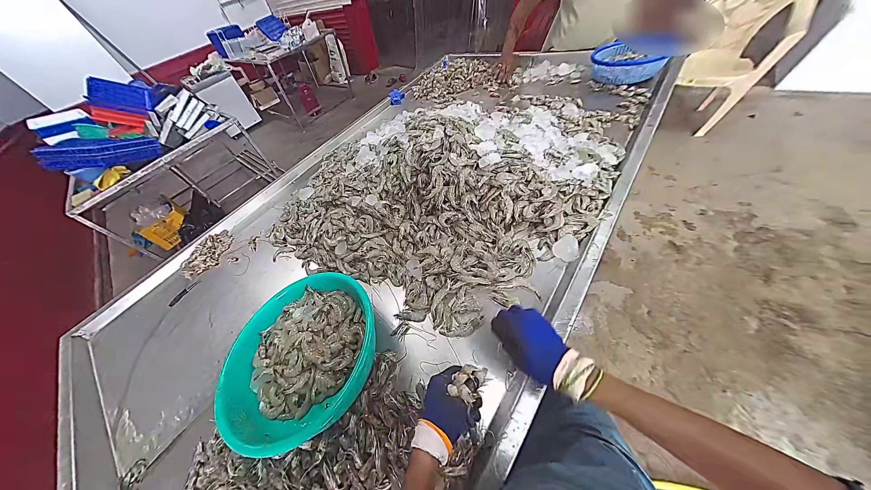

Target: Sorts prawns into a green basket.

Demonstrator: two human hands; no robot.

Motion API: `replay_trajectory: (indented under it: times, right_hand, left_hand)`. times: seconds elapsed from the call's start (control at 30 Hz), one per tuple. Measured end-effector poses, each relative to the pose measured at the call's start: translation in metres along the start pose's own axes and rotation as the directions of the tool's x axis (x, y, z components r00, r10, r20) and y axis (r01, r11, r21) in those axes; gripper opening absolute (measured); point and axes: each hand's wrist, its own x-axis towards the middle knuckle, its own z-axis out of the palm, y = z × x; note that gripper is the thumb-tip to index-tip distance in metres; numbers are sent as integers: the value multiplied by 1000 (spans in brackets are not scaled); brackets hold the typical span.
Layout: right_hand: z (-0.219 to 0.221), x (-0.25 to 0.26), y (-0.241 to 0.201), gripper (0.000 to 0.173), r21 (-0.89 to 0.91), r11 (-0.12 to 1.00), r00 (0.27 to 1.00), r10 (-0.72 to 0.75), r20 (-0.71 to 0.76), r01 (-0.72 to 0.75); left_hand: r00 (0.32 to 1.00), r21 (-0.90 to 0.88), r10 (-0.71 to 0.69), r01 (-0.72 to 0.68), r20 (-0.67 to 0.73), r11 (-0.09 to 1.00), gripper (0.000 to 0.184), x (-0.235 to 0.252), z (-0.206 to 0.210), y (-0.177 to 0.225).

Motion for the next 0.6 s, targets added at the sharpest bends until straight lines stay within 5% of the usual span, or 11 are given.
replay_trajectory:
  times: [0.13, 0.23, 0.33, 0.43, 0.6]
  right_hand:
    - [25, 16, 42, 51, 84, 954, 956, 281, 89, -289]
    - [31, -11, 1, 40, 142, 985, 962, 55, 268, -96]
    - [19, 7, -17, 28, 148, 987, 982, -82, 169, 57]
    - [27, 46, -21, 37, 52, 998, 994, 23, 106, -29]
    - [45, 0, -65, 32, 103, 992, 936, 25, 351, -66]
  left_hand:
    - [991, -98, 135, -135, -11, 986, 39, -1, -13, -13]
    - [971, -125, 201, -218, -133, 968, 29, -1, -12, -16]
    - [946, -148, 235, -271, -224, 951, 20, -3, -11, -21]
    - [925, 49, 262, -258, -276, 965, 28, -4, -12, -19]
    - [945, 425, 193, -66, -265, 903, 48, 1, -12, -17]
